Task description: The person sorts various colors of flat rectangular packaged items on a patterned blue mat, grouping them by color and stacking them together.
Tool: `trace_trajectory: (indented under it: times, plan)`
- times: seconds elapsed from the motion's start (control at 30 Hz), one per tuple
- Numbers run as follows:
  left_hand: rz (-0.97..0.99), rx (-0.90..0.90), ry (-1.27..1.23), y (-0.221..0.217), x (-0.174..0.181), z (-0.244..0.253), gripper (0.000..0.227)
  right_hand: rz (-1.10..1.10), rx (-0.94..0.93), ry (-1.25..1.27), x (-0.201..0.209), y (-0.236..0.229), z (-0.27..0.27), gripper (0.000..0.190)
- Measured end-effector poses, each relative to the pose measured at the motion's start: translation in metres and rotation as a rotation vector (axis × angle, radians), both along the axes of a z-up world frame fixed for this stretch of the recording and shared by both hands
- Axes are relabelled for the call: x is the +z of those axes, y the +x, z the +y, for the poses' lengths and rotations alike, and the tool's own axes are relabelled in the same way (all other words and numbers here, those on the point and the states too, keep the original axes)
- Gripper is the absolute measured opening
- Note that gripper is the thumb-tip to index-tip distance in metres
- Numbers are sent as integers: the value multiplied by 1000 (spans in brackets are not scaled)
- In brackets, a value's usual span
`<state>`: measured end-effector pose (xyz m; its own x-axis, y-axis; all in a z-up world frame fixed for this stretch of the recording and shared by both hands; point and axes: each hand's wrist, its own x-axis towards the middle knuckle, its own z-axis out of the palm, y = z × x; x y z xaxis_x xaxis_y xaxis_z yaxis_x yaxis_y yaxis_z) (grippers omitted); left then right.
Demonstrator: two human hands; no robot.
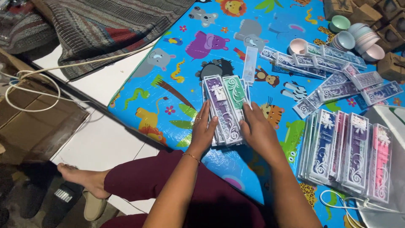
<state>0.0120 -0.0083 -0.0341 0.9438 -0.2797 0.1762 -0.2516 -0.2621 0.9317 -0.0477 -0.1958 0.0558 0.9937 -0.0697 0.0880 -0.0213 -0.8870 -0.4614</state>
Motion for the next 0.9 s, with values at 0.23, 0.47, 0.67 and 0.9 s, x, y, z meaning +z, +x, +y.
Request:
trace_trajectory:
  times: [0.23, 0.47, 0.67, 0.9]
  plan:
    - [-72, -45, -15, 5, -6, 2, 67, -163, -75, -6, 15, -40, -57, 58]
    - [127, 18, -29, -6, 21, 3, 82, -11, -286, -511, 13, -88, -126, 52]
    - [72, 13, -8, -6, 13, 4, 82, 138, -347, -660, -6, -99, -153, 61]
    - [85, 32, -47, -9, 22, 4, 79, 284, -361, -575, 1, -97, -150, 59]
